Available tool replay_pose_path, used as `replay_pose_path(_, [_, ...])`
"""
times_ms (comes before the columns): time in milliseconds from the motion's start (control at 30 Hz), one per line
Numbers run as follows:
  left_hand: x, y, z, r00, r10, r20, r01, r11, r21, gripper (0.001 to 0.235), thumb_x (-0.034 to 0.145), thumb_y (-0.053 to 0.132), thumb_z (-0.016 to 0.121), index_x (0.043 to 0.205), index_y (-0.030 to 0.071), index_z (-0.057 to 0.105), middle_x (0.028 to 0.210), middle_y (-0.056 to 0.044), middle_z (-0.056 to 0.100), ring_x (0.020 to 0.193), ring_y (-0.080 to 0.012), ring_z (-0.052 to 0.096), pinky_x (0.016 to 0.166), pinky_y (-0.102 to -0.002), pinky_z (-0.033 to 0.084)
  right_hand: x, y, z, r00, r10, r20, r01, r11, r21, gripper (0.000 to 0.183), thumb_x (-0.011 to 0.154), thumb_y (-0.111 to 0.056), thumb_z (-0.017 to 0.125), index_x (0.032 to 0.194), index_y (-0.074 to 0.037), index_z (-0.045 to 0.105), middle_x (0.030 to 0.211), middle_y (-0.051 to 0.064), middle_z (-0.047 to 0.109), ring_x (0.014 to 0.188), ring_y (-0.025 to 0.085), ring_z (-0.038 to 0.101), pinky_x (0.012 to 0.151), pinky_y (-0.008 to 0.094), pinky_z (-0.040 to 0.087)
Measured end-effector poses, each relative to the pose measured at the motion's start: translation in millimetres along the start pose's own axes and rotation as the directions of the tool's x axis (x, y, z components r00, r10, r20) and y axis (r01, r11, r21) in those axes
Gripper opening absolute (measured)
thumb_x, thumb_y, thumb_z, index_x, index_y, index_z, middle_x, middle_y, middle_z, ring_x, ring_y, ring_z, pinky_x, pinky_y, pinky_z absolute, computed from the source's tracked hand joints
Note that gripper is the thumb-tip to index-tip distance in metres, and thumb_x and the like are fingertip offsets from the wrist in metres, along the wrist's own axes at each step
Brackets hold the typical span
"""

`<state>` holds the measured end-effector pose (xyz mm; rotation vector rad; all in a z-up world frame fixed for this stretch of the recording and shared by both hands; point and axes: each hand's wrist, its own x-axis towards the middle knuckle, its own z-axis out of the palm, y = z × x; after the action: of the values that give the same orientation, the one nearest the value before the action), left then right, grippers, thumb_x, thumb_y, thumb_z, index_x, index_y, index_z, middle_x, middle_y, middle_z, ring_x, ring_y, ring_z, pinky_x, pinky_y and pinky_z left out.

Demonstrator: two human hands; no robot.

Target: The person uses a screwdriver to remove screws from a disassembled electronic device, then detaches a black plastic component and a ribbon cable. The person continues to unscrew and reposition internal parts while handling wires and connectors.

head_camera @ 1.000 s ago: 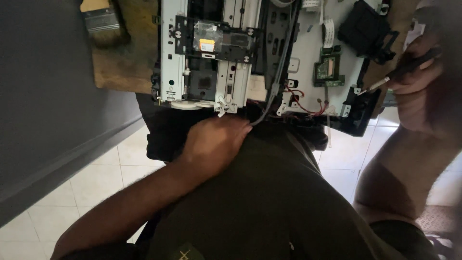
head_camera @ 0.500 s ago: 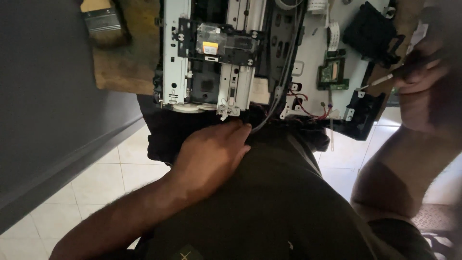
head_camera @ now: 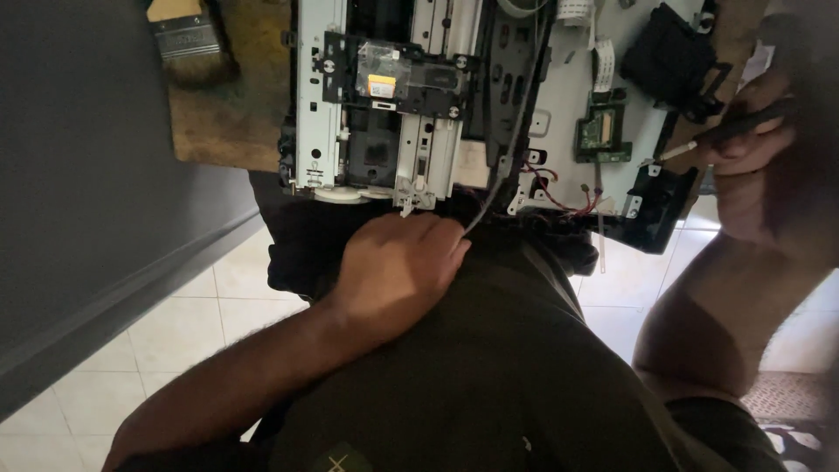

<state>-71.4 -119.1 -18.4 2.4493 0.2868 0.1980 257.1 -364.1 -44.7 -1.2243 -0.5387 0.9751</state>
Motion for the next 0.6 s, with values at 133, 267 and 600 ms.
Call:
replay_pose_path(133, [-1.2, 4.9, -14.6, 1.000, 0.015, 0.010, -0.014, 1.000, -0.022, 0.014, 0.099, 0.015, 0.067, 0.086, 0.010, 0.064, 0.071, -0.006, 0.059, 0.056, -0.0250, 0.055, 0.047, -0.041, 0.041, 4.7, -3.8, 6.5, 0.994, -0.057, 0.097, 0.064, 0.995, -0.070, 0.026, 0.122, -0.037, 0.049, 0.124, -0.015, 0.062, 0.112, -0.002, 0.065, 0.109, 0.006, 0.071, 0.101, 0.011, 0.064])
replay_pose_path(267, [-6.3, -2.4, -5.6, 0.999, 0.009, -0.041, -0.007, 0.998, 0.061, 0.019, 0.099, 0.015, 0.068, 0.081, 0.013, 0.061, 0.069, -0.005, 0.058, 0.054, -0.0251, 0.054, 0.045, -0.042, 0.039, -15.7, 15.1, -18.3, 0.984, 0.103, -0.148, -0.029, 0.900, 0.435, 0.047, 0.123, -0.033, 0.047, 0.163, -0.013, 0.057, 0.160, 0.002, 0.067, 0.126, 0.013, 0.071, 0.104, 0.029, 0.058])
replay_pose_path(600, [-17.5, -11.1, -12.0, 0.997, -0.064, -0.052, 0.067, 0.996, 0.062, 0.019, 0.103, 0.020, 0.064, 0.085, 0.013, 0.065, 0.071, -0.004, 0.061, 0.059, -0.0243, 0.059, 0.052, -0.041, 0.045, -2.8, 22.3, -52.9, 0.966, 0.193, 0.173, -0.259, 0.734, 0.628, 0.029, 0.123, -0.013, 0.049, 0.142, 0.003, 0.065, 0.134, 0.015, 0.072, 0.110, 0.018, 0.075, 0.097, 0.016, 0.060])
